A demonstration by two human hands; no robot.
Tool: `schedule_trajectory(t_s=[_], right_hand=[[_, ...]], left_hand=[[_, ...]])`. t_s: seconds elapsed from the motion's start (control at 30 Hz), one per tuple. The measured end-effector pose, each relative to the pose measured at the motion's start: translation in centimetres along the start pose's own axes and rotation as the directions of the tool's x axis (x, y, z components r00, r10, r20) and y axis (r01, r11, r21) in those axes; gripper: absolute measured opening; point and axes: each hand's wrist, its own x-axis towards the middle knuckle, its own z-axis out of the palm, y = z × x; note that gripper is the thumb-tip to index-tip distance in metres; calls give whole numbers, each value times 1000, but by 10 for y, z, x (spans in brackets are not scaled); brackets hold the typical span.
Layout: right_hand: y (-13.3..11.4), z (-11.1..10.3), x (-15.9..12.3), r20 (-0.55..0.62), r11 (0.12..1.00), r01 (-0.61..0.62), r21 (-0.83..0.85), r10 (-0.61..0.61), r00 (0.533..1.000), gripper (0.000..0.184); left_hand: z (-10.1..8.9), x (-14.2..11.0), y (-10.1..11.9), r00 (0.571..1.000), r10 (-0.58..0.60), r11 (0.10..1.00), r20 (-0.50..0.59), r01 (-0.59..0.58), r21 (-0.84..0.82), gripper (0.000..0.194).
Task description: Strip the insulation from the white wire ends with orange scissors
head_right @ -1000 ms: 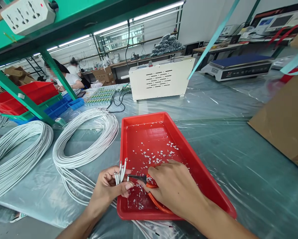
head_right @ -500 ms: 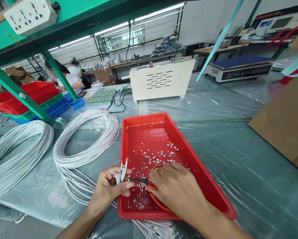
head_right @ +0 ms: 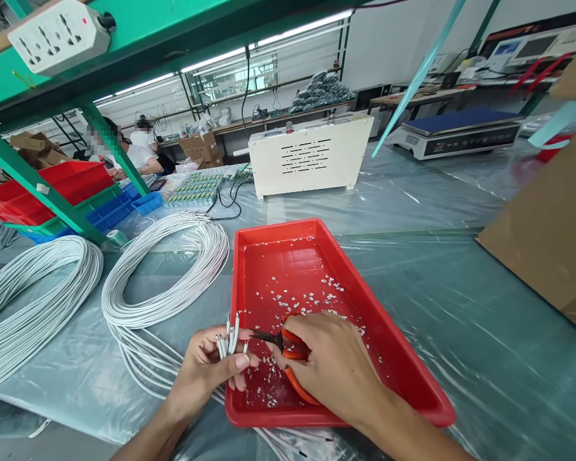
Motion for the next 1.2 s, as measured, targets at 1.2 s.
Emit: schedule_trajectory(t_s=[1.2], right_hand=[[-14, 14, 16, 758, -267, -768, 582, -166, 631, 27]], left_hand=[[0, -5, 4, 975, 175, 984, 139, -179, 19, 17]])
